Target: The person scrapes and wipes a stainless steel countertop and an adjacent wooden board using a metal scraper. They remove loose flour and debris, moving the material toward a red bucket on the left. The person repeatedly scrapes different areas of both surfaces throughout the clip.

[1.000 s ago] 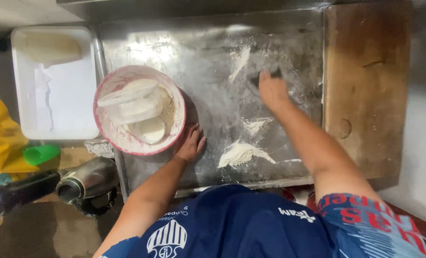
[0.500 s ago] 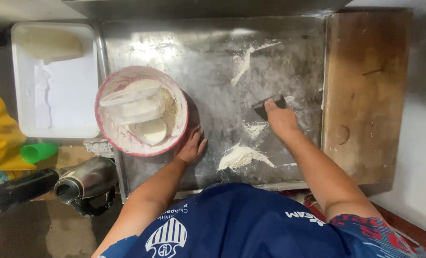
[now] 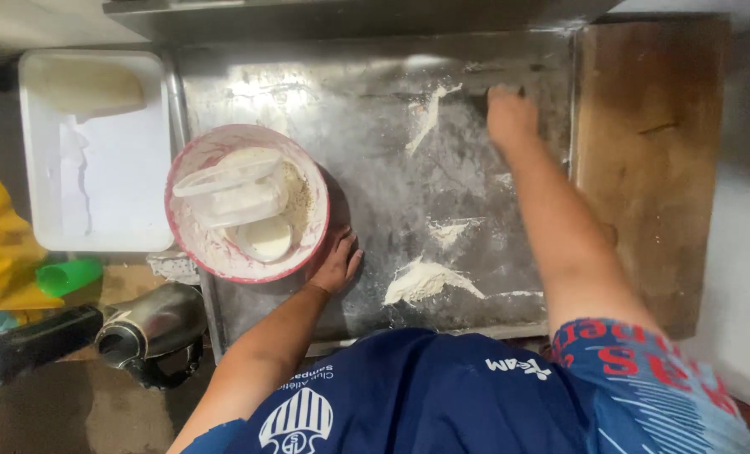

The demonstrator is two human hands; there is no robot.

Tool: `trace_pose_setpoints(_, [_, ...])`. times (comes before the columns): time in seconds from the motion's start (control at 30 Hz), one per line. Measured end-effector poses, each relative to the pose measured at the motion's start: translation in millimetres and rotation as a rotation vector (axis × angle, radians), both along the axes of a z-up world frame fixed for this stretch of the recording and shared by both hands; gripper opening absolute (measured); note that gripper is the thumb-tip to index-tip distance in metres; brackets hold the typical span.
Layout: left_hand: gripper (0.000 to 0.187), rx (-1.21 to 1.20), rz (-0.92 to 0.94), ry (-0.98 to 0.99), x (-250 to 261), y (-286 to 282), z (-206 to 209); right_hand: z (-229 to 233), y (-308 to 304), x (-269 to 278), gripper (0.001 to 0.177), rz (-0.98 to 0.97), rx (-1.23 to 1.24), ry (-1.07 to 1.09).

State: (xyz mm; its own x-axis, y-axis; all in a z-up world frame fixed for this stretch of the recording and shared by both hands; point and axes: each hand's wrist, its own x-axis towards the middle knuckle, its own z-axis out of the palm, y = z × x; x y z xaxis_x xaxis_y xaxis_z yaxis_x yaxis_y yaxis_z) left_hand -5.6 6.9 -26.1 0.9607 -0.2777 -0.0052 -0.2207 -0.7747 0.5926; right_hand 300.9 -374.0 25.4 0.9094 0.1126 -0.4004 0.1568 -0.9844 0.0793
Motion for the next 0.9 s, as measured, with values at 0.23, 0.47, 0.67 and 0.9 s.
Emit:
trace_pose_setpoints(0.23, [0.038,0.090,-0.050,-0.141,-0.5,2.0,-12.7,28.6,13.7,-180.9,0.045,-0.126,0.135,0.175])
trace_pose_setpoints(0.47, [0.038,0.152,-0.049,-0.182,-2.3,4.6,-30.3,11.1,37.7,-136.9,0.045,-0.154,0.152,0.170])
trace_pose_setpoints(0.67, [0.038,0.186,-0.038,-0.136,-1.0,2.1,-13.0,-12.7,55.8,-44.3,0.046,-0.096,0.091,-0.050])
trace_pose_setpoints(0.9, [0.040,0.228,-0.019,-0.115,-0.3,1.1,-5.1,-1.8,61.2,-147.5,0.056,-0.074,0.116,-0.052])
